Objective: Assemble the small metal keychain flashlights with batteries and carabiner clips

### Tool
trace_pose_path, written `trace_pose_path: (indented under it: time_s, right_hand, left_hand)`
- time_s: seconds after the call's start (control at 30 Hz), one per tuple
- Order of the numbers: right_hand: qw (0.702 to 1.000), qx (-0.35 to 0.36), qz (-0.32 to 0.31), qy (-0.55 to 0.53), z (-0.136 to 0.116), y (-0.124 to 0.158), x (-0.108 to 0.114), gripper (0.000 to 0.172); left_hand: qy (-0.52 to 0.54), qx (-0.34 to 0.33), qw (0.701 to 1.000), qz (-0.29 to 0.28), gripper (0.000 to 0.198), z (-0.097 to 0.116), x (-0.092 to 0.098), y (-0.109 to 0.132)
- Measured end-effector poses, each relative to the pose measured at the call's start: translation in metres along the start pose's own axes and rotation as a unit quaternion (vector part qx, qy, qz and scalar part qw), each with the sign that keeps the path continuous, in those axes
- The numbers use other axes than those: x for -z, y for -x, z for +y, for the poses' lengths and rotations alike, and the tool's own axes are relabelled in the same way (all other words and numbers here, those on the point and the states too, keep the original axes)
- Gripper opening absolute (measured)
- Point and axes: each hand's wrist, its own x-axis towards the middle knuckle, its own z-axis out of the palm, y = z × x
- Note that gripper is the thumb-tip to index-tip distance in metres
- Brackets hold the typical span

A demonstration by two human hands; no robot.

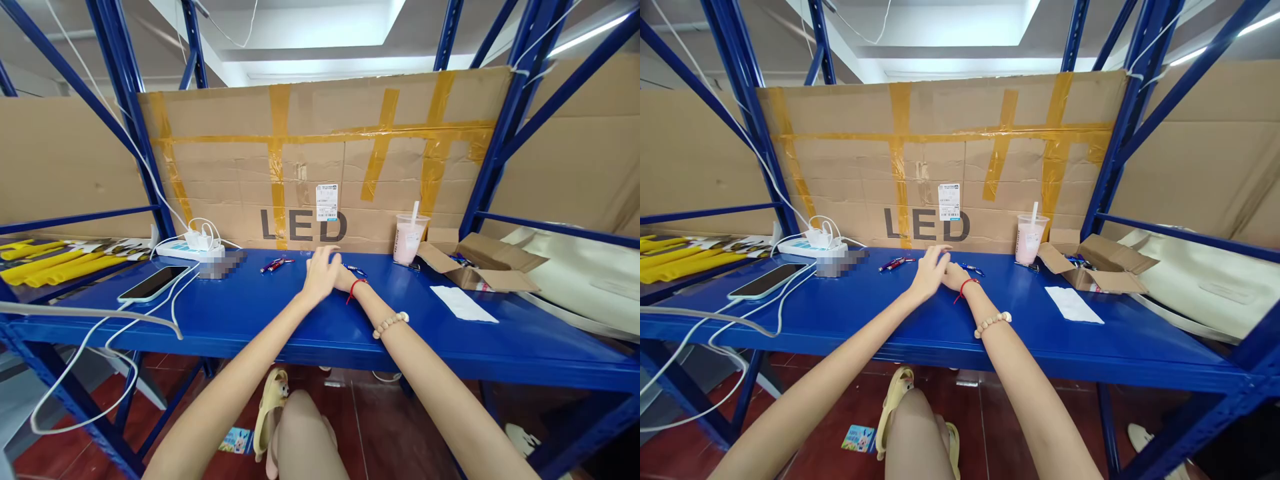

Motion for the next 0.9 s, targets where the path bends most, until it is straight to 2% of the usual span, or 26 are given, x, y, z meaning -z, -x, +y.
trace_pose_path:
  time_s: [0.03, 0.1, 0.2, 0.27, 0.33, 0.4, 0.53, 0.67, 0.8, 0.9]
  right_hand:
    - [1.000, -0.012, 0.003, 0.000, -0.001, 0.000, 0.000, 0.040]
    - [0.999, -0.031, 0.010, -0.005, -0.003, 0.001, 0.002, 0.048]
    - [0.998, -0.036, 0.012, -0.043, -0.004, 0.003, 0.004, 0.050]
    - [0.997, -0.032, 0.013, -0.070, -0.002, 0.005, 0.004, 0.048]
    - [0.996, -0.033, 0.017, -0.080, -0.001, 0.006, 0.004, 0.047]
    - [0.995, -0.034, 0.021, -0.092, 0.000, 0.007, 0.004, 0.047]
    - [0.995, -0.052, 0.045, -0.067, 0.002, 0.009, 0.004, 0.045]
    - [0.994, -0.068, 0.071, -0.052, 0.004, 0.009, 0.006, 0.046]
    - [0.989, -0.092, 0.092, -0.069, 0.004, 0.011, 0.008, 0.055]
    - [0.988, -0.077, 0.089, -0.099, 0.003, 0.011, 0.007, 0.059]
  left_hand:
    - [0.038, 0.054, 0.998, 0.025, 0.023, -0.011, 0.000, -0.010]
    - [0.115, 0.113, 0.982, 0.100, 0.026, -0.030, 0.004, -0.022]
    - [0.172, 0.147, 0.961, 0.162, 0.033, -0.046, 0.016, -0.025]
    - [0.153, 0.153, 0.962, 0.166, 0.033, -0.052, 0.021, -0.023]
    - [0.122, 0.155, 0.971, 0.139, 0.032, -0.056, 0.021, -0.019]
    - [0.112, 0.167, 0.976, 0.086, 0.033, -0.060, 0.018, -0.016]
    - [0.178, 0.211, 0.961, -0.017, 0.038, -0.067, 0.013, -0.011]
    - [0.243, 0.244, 0.939, -0.021, 0.044, -0.070, 0.019, -0.011]
    - [0.282, 0.284, 0.916, -0.025, 0.049, -0.069, 0.024, -0.013]
    - [0.301, 0.300, 0.904, -0.046, 0.049, -0.068, 0.024, -0.014]
